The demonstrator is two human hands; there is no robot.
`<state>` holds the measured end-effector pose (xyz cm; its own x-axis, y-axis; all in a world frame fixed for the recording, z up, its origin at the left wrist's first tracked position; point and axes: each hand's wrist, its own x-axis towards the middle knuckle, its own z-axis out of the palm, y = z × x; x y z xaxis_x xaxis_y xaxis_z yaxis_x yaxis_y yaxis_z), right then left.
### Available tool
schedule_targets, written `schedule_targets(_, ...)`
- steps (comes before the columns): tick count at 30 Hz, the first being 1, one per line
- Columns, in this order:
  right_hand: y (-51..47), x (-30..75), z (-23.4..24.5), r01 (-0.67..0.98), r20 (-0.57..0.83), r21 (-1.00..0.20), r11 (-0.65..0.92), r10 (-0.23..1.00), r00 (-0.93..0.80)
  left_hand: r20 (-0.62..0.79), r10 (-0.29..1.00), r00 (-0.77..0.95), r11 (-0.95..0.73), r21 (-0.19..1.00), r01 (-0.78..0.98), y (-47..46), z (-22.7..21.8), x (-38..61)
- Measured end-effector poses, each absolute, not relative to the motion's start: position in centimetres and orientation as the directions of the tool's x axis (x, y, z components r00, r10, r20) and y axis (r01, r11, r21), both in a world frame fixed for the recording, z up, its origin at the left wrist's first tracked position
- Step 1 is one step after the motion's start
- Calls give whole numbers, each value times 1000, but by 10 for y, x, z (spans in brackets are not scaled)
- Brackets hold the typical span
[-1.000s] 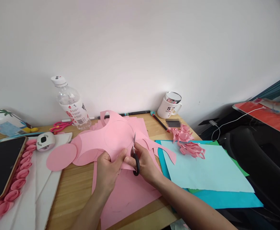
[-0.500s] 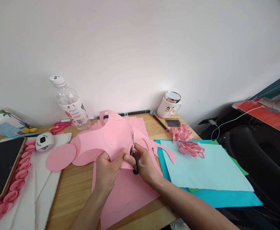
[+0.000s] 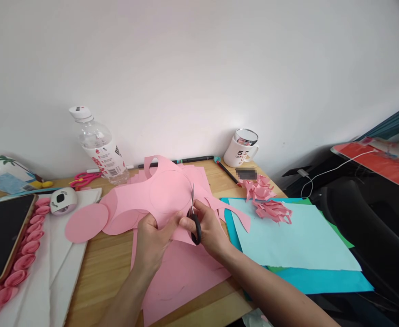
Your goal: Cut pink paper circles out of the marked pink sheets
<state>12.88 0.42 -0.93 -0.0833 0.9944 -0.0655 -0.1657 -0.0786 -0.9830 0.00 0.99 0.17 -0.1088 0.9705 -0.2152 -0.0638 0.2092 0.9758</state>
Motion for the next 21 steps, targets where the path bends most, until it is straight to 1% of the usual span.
schedule_targets(8,4,129,-9,-201,-93,-973,-113,990,-104,-208,970,-125,207,978,-26,11,1,-1)
schedule_targets(12,5,129,-12,-218,-84,-970,-106,990,-111,-212,969,-126,209,977,-39,12,0,-2)
schedule_targets(21,5,129,-9,-170,-122,-976,-133,990,-78,-200,973,-116,202,979,4,13,2,-4)
